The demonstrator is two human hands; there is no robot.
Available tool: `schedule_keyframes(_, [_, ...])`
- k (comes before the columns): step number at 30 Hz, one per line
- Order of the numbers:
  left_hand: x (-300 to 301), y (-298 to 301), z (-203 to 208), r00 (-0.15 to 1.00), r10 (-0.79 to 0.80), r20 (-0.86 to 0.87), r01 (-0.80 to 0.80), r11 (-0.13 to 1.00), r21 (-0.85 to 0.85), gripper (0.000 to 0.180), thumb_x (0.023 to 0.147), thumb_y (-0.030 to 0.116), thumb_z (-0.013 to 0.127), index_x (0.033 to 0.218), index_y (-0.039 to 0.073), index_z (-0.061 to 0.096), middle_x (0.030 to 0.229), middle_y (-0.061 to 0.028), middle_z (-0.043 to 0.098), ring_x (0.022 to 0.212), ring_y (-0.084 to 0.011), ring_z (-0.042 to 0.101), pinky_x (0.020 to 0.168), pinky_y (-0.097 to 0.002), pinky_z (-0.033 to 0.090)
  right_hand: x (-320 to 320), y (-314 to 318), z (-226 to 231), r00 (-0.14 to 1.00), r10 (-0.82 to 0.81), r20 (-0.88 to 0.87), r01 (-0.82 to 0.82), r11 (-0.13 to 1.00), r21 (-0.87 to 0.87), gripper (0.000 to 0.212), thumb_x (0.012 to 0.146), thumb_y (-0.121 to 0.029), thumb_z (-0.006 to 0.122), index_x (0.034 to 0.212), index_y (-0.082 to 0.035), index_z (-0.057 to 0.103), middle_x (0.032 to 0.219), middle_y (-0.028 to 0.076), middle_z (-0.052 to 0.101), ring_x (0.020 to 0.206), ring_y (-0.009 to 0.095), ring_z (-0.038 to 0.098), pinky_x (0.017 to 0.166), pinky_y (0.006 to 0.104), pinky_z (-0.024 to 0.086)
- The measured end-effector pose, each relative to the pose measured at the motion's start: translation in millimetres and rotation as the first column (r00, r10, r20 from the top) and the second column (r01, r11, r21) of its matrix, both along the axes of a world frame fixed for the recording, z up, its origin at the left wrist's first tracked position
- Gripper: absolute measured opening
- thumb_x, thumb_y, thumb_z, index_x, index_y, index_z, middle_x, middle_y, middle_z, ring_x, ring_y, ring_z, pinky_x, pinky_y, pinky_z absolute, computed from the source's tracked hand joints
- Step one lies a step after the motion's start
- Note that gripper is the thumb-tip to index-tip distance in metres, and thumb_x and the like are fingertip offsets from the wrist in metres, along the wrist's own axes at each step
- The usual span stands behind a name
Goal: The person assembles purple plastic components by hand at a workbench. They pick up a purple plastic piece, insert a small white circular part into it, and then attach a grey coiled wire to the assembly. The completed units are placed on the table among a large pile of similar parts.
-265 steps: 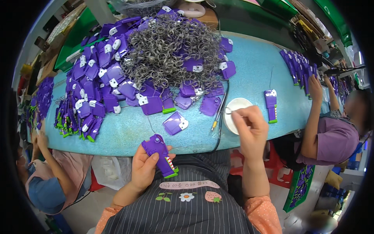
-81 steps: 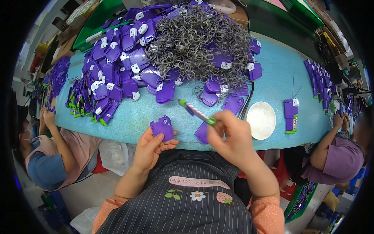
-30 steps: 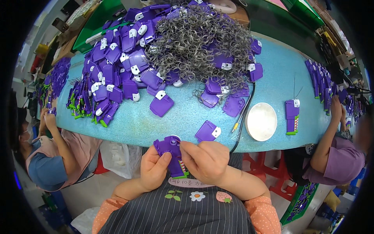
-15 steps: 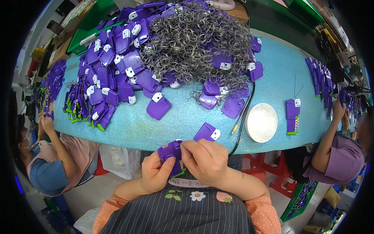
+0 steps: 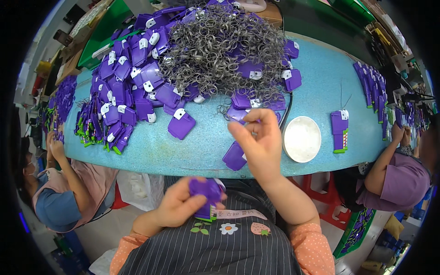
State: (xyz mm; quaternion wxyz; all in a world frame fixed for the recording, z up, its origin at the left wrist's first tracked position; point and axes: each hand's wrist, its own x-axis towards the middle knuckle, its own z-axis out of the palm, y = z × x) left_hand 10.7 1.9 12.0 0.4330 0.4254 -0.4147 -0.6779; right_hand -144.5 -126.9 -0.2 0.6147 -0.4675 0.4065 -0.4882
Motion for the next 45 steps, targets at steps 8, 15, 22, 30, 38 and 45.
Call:
schedule_keyframes(8, [-8.5,5.1,-18.2,0.711,0.487,0.508,-0.221,0.84,-0.496,0.024,0.086,0.001,0.057,0.108,-0.008,0.054,0.075,-0.0126,0.065,0.064,-0.0185,0.065,0.056,-0.0285,0.05,-8.7,47.2,0.0,0.831,0.419,-0.365,-0.51,0.837,-0.2,0.027,0.081,-0.007,0.064,0.107,-0.001,0.059,0.109,0.012,0.059,0.091,0.019,0.058,0.065,0.0273,0.045])
schedule_keyframes(15, [-6.2,-0.8,-14.8,0.966,0.256,0.028,-0.253,0.964,-0.081,0.022,0.092,0.003,0.049,0.112,-0.007,0.053,0.092,-0.0115,0.068,0.082,-0.0094,0.063,0.069,-0.0225,0.05,-8.8,37.9,-15.4,0.764,0.505,0.402,-0.615,0.759,0.215,0.02,0.093,-0.015,0.052,0.1,0.002,0.06,0.103,0.011,0.06,0.087,0.014,0.057,0.071,0.0268,0.046])
schedule_keyframes(22, [1.8,-7.0,-14.1,0.973,0.029,-0.228,-0.003,0.994,0.11,0.028,0.095,0.006,0.043,0.121,-0.007,0.045,0.117,-0.0184,0.055,0.108,-0.0232,0.057,0.092,-0.0359,0.049,-13.1,19.9,-24.1,0.652,0.362,0.666,-0.729,0.542,0.419,0.016,0.092,-0.017,0.055,0.091,-0.002,0.059,0.089,0.004,0.061,0.08,0.008,0.055,0.073,0.0246,0.045])
schedule_keyframes(30, [-7.8,-1.9,-20.9,0.971,0.237,-0.002,-0.237,0.97,-0.059,0.029,0.094,0.005,0.047,0.122,-0.004,0.048,0.104,-0.0098,0.062,0.09,-0.0105,0.059,0.078,-0.0237,0.048,-15.9,51.0,-11.2,0.848,0.524,0.085,-0.53,0.841,0.106,0.028,0.087,-0.002,0.056,0.114,0.001,0.055,0.105,0.007,0.06,0.094,0.012,0.057,0.081,0.0249,0.044])
schedule_keyframes(38, [-16.5,5.3,-29.6,0.941,0.333,0.055,-0.322,0.935,-0.146,0.028,0.094,0.004,0.048,0.12,-0.007,0.048,0.099,-0.0072,0.062,0.087,-0.0083,0.057,0.076,-0.0222,0.047,-12.6,56.2,-19.7,0.84,0.444,-0.313,-0.511,0.841,-0.178,0.022,0.091,-0.003,0.048,0.112,0.003,0.053,0.101,0.008,0.06,0.092,0.012,0.058,0.077,0.0238,0.046])
schedule_keyframes(45, [-16.0,2.3,-36.6,0.949,0.281,-0.143,-0.295,0.952,-0.086,0.034,0.096,0.004,0.043,0.128,-0.005,0.037,0.116,-0.0125,0.055,0.1,-0.014,0.057,0.086,-0.0277,0.047,-12.5,46.2,-14.6,0.832,0.495,-0.249,-0.507,0.862,0.021,0.021,0.088,-0.008,0.057,0.106,0.002,0.056,0.088,0.01,0.06,0.078,0.015,0.059,0.068,0.0272,0.046])
